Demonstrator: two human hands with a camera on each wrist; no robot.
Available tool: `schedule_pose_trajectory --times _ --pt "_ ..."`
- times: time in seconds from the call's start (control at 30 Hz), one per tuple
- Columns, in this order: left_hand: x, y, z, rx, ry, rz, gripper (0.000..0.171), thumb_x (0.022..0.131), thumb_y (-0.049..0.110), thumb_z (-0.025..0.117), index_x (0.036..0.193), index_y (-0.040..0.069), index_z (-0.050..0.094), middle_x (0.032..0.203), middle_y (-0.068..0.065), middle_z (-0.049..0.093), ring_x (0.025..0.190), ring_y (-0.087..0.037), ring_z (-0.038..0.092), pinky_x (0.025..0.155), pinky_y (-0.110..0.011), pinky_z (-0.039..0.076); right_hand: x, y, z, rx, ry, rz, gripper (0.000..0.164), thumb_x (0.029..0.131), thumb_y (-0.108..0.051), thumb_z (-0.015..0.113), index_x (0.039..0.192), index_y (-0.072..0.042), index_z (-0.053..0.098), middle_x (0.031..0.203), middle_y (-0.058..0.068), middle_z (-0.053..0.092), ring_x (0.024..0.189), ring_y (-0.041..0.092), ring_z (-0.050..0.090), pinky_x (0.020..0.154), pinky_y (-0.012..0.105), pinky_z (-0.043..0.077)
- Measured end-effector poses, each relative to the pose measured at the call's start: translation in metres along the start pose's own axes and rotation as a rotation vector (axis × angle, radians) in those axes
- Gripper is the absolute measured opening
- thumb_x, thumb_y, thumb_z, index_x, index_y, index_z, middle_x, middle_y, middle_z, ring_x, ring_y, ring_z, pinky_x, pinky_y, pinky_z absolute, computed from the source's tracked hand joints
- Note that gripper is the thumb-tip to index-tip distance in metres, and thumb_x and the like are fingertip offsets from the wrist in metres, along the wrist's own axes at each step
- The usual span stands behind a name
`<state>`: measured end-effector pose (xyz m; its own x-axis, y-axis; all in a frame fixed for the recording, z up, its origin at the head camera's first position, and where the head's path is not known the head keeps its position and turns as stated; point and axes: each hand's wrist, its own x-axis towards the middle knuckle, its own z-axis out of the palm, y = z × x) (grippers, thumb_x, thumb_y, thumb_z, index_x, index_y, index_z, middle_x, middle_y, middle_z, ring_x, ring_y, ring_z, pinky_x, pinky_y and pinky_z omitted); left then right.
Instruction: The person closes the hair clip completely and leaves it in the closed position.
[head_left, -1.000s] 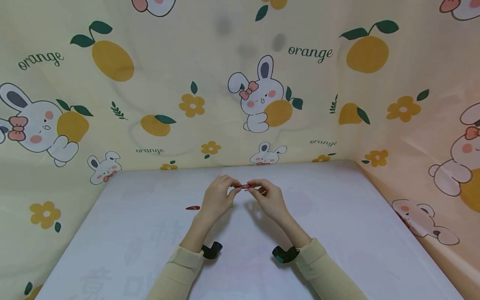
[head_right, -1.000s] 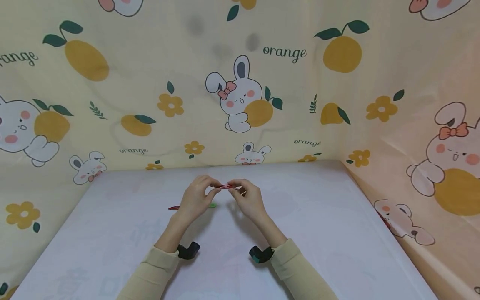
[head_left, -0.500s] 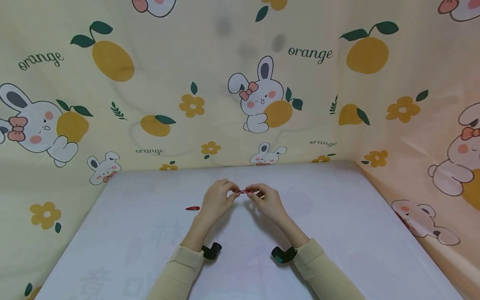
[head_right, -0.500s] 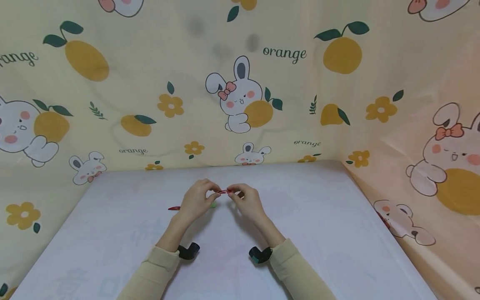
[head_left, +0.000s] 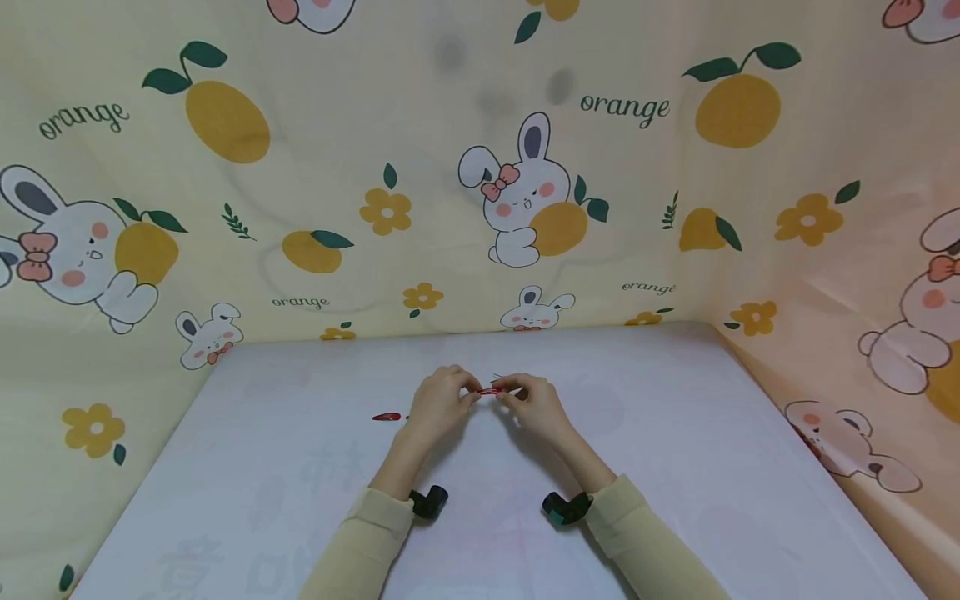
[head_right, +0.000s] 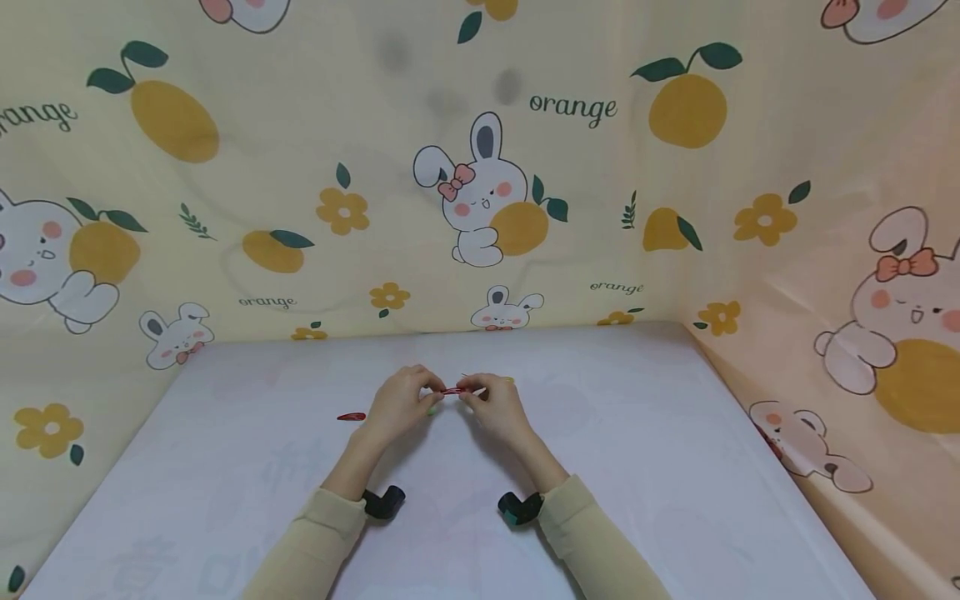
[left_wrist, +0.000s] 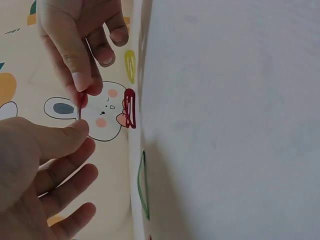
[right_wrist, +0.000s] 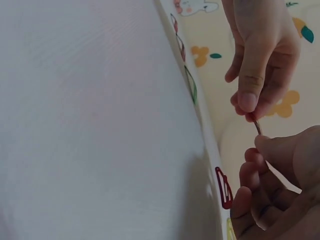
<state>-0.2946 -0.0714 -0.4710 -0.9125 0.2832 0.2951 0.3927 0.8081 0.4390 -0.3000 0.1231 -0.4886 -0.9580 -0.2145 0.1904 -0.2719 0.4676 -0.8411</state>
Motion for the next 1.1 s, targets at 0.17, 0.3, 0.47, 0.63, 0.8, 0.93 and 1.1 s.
schedule_pose_trajectory --times 0.17,0.3,0.47,0.63,0.8,0.93,1.1 --pt "0.001 0.000 0.001 0.022 -0.059 -0.021 0.004 0.093 0.012 0.078 0.096 0.013 0.080 0.100 -0.004 0.073 0.100 -0.029 0.067 0.087 -0.047 0.053 0.003 0.006 0.003 -0.035 -0.029 0.012 0.017 0.093 0.001 0.073 0.108 -0.006 0.079 0.114 0.008 0.076 0.083 0.016 0.067 0.073 0.030 0.053" --pt "0.000 -0.001 0.001 0.029 -0.110 -0.039 0.004 0.092 0.012 0.078 0.095 0.013 0.079 0.096 -0.003 0.072 0.095 -0.026 0.066 0.082 -0.046 0.053 0.004 0.011 0.006 -0.064 -0.050 0.033 0.016 0.092 0.000 0.074 0.103 -0.010 0.079 0.108 0.004 0.075 0.085 0.013 0.066 0.078 0.034 0.054" --pt "0.000 -0.002 0.002 0.014 -0.148 -0.050 0.004 0.090 0.012 0.080 0.094 0.014 0.080 0.093 -0.002 0.069 0.092 -0.025 0.064 0.079 -0.044 0.052 0.005 0.015 0.007 -0.094 -0.070 0.022 0.013 0.090 -0.002 0.077 0.099 -0.010 0.080 0.098 0.001 0.074 0.083 0.012 0.066 0.078 0.034 0.053" --pt "0.002 -0.003 0.003 0.028 -0.179 -0.053 0.003 0.090 0.014 0.081 0.093 0.012 0.080 0.093 -0.002 0.068 0.092 -0.025 0.064 0.078 -0.044 0.051 0.005 0.013 0.007 -0.142 -0.091 -0.003 0.011 0.089 -0.003 0.079 0.099 -0.008 0.080 0.096 0.003 0.071 0.084 0.013 0.064 0.076 0.034 0.053" --pt "0.005 -0.004 0.006 0.042 -0.195 -0.056 0.004 0.091 0.016 0.081 0.093 0.012 0.081 0.095 -0.002 0.068 0.093 -0.025 0.065 0.079 -0.044 0.052 0.006 0.010 0.006 -0.192 -0.104 -0.028 0.009 0.088 -0.003 0.080 0.096 -0.008 0.080 0.091 0.002 0.066 0.080 0.013 0.058 0.073 0.033 0.049" --pt "0.005 -0.005 0.007 0.052 -0.200 -0.063 0.004 0.089 0.015 0.082 0.093 0.013 0.082 0.096 -0.002 0.068 0.094 -0.024 0.064 0.078 -0.043 0.051 0.006 0.011 0.006 -0.226 -0.112 -0.051 0.008 0.088 -0.004 0.080 0.095 -0.008 0.080 0.089 0.002 0.063 0.076 0.014 0.055 0.069 0.032 0.046" --pt "0.005 -0.005 0.007 0.049 -0.198 -0.071 0.004 0.088 0.013 0.083 0.091 0.015 0.082 0.094 -0.002 0.066 0.093 -0.024 0.062 0.076 -0.042 0.051 0.007 0.011 0.008 -0.248 -0.117 -0.051 0.008 0.088 -0.003 0.079 0.095 -0.007 0.080 0.091 0.004 0.063 0.076 0.015 0.055 0.068 0.032 0.046"
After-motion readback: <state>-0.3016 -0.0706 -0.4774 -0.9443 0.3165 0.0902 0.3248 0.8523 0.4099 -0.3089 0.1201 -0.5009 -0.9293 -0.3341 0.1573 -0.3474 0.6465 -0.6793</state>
